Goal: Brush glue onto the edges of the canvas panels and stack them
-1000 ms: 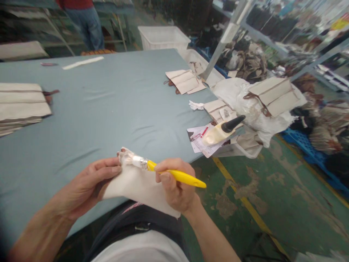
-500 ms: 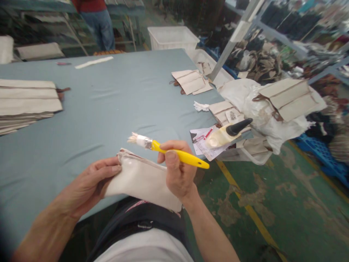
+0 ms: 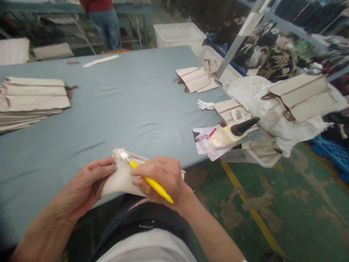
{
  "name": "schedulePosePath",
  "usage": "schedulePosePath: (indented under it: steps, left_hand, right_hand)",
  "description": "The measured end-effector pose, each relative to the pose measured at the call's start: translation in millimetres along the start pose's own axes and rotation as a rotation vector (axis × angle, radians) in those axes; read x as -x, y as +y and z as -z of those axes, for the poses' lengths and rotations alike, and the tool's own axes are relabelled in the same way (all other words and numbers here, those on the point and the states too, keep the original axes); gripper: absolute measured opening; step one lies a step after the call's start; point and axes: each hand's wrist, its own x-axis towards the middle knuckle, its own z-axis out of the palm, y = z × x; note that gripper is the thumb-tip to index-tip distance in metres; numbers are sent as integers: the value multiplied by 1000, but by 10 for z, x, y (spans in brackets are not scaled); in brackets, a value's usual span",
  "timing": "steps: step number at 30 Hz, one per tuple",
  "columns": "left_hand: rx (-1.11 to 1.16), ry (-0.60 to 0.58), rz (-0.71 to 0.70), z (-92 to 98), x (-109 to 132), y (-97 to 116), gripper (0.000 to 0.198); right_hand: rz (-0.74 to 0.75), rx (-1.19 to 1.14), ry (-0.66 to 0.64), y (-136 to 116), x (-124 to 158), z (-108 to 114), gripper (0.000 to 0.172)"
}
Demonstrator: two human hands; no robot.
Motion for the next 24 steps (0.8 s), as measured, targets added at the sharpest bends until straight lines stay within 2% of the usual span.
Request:
schedulePosePath:
  steps: [4,7,11,13,17,19,22,24]
  left_hand:
    - [29,41,1,-21,33,-47,39]
    - [37,60,-11,-4,43,-78,40]
    - [36,58,-34,24,55,-92,36]
    - [19,79,-60,40,86,-94,35]
    - [-122,172,-165,123,140,-79,29]
    - [-251,208,-240,223,77,-8,26]
    - [-359,261,-363,452,-103,251,25]
    - [-391,320,-456,612,-185,466,21]
  right_hand:
    - [-18,98,-44,4,52,125,20]
    - [-18,148,-29,-74,32,237,22]
    - [20,149,99,-172,-59,249,19]
    - [-7,139,158,-199,-50,235,20]
    - [-240,175,159,-202,131,295,22]
    - [-355,133,213,-138,244,333,21]
    - [-600,76,371,-17,335,300,34]
    - [-699,45,476,15,338,214,37]
